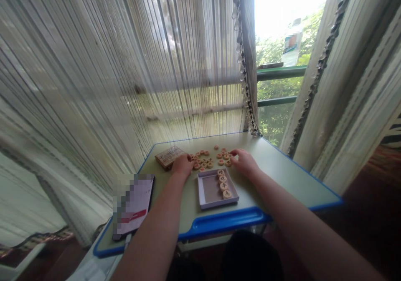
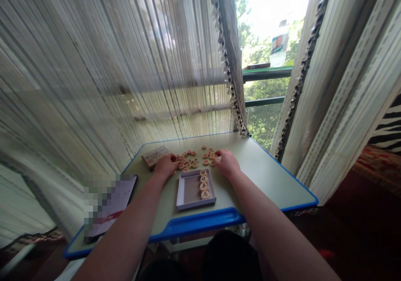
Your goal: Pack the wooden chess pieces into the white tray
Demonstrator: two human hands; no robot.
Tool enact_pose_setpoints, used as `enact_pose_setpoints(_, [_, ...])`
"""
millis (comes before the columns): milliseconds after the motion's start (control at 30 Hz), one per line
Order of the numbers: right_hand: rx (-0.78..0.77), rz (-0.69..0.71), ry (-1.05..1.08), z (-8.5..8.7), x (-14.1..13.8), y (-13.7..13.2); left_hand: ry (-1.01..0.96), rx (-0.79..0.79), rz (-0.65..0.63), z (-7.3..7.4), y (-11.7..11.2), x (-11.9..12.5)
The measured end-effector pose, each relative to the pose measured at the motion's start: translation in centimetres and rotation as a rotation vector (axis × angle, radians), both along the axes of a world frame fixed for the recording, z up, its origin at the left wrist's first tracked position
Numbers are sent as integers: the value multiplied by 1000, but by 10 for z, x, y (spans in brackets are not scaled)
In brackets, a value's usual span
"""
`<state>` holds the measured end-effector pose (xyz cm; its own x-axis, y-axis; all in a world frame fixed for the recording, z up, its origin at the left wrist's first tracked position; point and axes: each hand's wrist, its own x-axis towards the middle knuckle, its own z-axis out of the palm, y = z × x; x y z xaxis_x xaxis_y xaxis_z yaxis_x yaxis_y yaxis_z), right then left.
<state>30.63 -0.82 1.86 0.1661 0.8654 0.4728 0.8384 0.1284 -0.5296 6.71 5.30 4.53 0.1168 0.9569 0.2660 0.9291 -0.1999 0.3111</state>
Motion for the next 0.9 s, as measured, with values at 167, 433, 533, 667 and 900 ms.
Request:
enact_pose_setpoints(167, [75,47,-32,0,-6,-2,-310,76,-124,5,-6,5])
enact_pose_setpoints(433, [170,186,-59,2,-14,-7,-654,-361,-540,10,-21,18])
enact_pose_setpoints(533, [148,184,-54,4,-15,-9,-613,-429,-564,10,-24,18])
enact_pose_setpoints(667, [97,312,-32,9,-17,-16,-533,-441,-553,13,-25,18])
enact_pose_setpoints(900, [-41,241,37,13,-16,-18,-399,-425,-634,22,-35,17])
